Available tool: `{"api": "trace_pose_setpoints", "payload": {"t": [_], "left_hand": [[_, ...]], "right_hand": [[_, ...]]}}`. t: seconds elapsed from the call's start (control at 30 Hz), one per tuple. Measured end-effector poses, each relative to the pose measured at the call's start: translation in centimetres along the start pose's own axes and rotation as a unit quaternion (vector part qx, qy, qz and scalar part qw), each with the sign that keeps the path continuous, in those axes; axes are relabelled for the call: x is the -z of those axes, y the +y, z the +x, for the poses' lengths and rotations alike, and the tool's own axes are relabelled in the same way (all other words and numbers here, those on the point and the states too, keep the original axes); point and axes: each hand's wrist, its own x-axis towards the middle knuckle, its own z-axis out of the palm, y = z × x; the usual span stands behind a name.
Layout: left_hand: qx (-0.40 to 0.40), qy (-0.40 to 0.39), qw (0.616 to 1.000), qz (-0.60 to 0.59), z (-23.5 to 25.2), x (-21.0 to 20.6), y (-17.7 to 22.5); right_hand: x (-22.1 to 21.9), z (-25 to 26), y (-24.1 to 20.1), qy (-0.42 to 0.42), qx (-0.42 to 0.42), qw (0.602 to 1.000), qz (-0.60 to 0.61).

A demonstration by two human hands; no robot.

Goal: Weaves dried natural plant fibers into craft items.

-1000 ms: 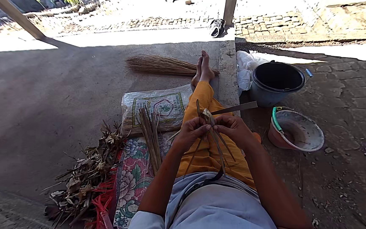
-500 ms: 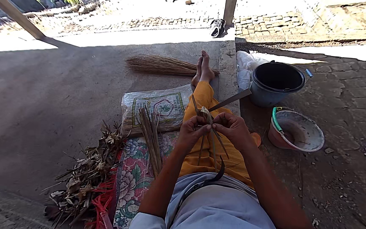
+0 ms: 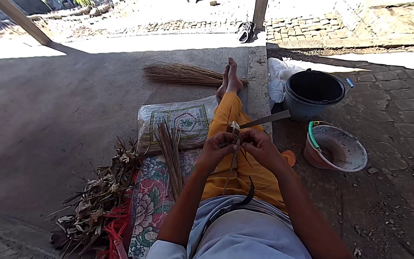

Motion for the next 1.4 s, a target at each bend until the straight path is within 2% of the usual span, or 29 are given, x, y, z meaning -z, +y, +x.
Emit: {"api": "trace_pose_setpoints", "payload": {"t": [0.13, 0.3, 0.37, 0.43, 0.53, 0.6, 0.73, 0.77, 0.8, 0.87, 0.93, 1.0, 1.07, 1.17, 1.23, 1.27, 1.33, 1.4], "left_hand": [[-0.002, 0.017, 1.000, -0.006, -0.1, 0.0, 0.4], [0.000, 0.039, 0.999, -0.024, -0.1, 0.4, 0.6], [-0.008, 0.025, 0.999, -0.021, 0.0, 0.5, 0.5], [-0.028, -0.023, 0.999, 0.004, 0.1, 0.9, 0.4], [-0.045, -0.093, 0.994, 0.044, 0.4, 1.4, 0.7], [-0.031, -0.094, 0.993, 0.059, 0.5, 1.5, 1.4], [-0.016, -0.066, 0.998, 0.005, 0.8, 1.4, 1.9], [-0.012, -0.062, 0.998, 0.001, 0.8, 1.3, 2.0], [-0.009, -0.058, 0.998, 0.000, 0.9, 1.2, 2.2], [-0.014, -0.048, 0.999, -0.003, 1.2, 1.0, 2.5], [-0.024, -0.029, 0.999, -0.022, 1.8, 0.9, 3.0], [-0.021, -0.011, 0.998, -0.056, 2.7, 1.0, 3.7], [-0.021, -0.003, 0.995, -0.101, 3.4, 1.1, 4.5], [-0.053, -0.002, 0.983, -0.175, 3.0, 0.7, 6.3], [-0.073, -0.005, 0.972, -0.222, 2.6, 0.4, 7.2], [-0.076, -0.002, 0.968, -0.239, 2.4, 0.2, 7.6], [-0.074, -0.007, 0.965, -0.253, 2.1, 0.2, 7.8], [-0.069, -0.010, 0.967, -0.246, 2.0, 0.3, 7.4]], "right_hand": [[-0.3, 0.1, 0.5, -0.037, 0.004, 0.998, 0.050], [-0.1, -0.2, 0.0, 0.015, -0.032, 0.989, 0.142], [-0.1, -0.3, -0.3, 0.034, -0.048, 0.980, 0.190], [-0.1, -0.3, -0.4, 0.038, -0.055, 0.977, 0.204], [-0.2, -0.3, -0.5, 0.037, -0.051, 0.978, 0.200], [-0.1, -0.2, -0.3, 0.027, -0.036, 0.984, 0.171], [1.0, -0.2, 0.5, -0.061, -0.006, 0.995, 0.072], [1.2, -0.3, 0.3, -0.062, -0.007, 0.997, 0.051], [1.3, -0.5, 0.0, -0.042, -0.008, 0.999, 0.019], [1.0, -1.2, -1.1, 0.062, 0.023, 0.995, -0.072], [0.7, -1.9, -2.7, 0.156, 0.117, 0.973, -0.125], [0.8, -2.4, -4.1, 0.189, 0.199, 0.953, -0.131], [0.6, -2.6, -4.2, 0.124, 0.206, 0.964, -0.110], [-0.9, -0.9, -1.8, -0.047, 0.055, 0.991, -0.112], [-2.4, 1.1, 1.0, -0.088, -0.030, 0.994, -0.055], [-3.1, 1.8, 2.2, -0.083, -0.045, 0.995, 0.018], [-4.4, 2.5, 3.6, -0.022, -0.039, 0.978, 0.205], [-5.0, 2.5, 3.8, 0.082, 0.017, 0.953, 0.290]]}}
